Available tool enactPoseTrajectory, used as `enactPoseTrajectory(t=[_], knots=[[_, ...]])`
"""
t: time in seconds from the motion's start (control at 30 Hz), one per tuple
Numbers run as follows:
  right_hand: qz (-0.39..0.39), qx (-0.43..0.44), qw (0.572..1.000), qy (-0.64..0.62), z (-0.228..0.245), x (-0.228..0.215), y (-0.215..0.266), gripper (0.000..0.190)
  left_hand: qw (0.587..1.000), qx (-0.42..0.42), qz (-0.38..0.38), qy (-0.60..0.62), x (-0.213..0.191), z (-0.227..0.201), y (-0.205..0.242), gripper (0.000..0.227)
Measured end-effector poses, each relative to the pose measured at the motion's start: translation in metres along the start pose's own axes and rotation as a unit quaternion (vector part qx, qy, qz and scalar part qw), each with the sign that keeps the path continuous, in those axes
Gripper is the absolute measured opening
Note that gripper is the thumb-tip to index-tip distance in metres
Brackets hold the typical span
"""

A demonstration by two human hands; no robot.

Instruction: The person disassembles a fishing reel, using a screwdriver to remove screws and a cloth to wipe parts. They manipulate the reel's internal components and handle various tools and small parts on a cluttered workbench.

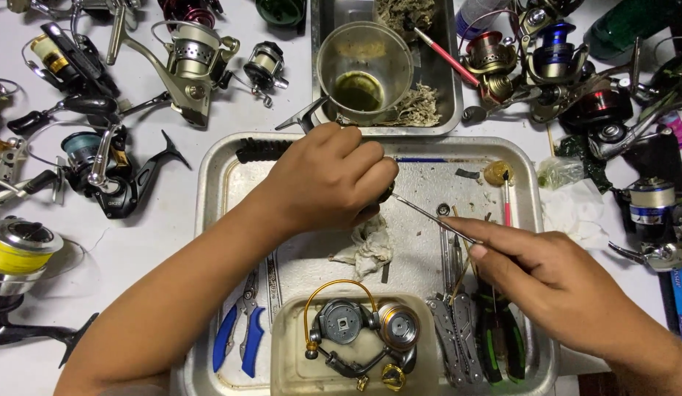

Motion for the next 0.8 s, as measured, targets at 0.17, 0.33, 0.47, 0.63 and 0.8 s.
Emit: enactPoseTrajectory(t=[0.17,0.33,0.47,0.63,0.8], knots=[[-0.035,-0.099,0.994,0.028,0.010,0.000,0.002,0.050,1.000,0.009,0.028,-0.012,0.005,-0.001,0.003,0.012],[-0.062,-0.178,0.977,0.098,0.012,0.002,0.005,0.052,1.000,0.002,0.007,0.019,0.000,-0.002,0.001,0.007],[-0.041,-0.157,0.982,0.097,0.009,0.002,0.002,0.054,1.000,0.003,0.020,0.009,0.002,-0.003,0.000,0.010],[-0.027,-0.108,0.994,0.018,-0.001,0.000,-0.002,0.050,0.999,0.008,0.038,0.018,0.011,-0.003,0.004,0.011],[-0.032,-0.137,0.990,0.026,0.003,0.004,0.000,0.053,0.998,-0.001,0.039,0.049,0.010,-0.002,0.004,0.008]])
Point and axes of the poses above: each hand's wrist, its own y-axis away from the middle knuckle, its own x-axis out of the palm, z = x × y, the point moved 5 cm from there along -y, towards the middle knuckle, and after that the axes turned 3 degrees about z, right-handed, at the moved point
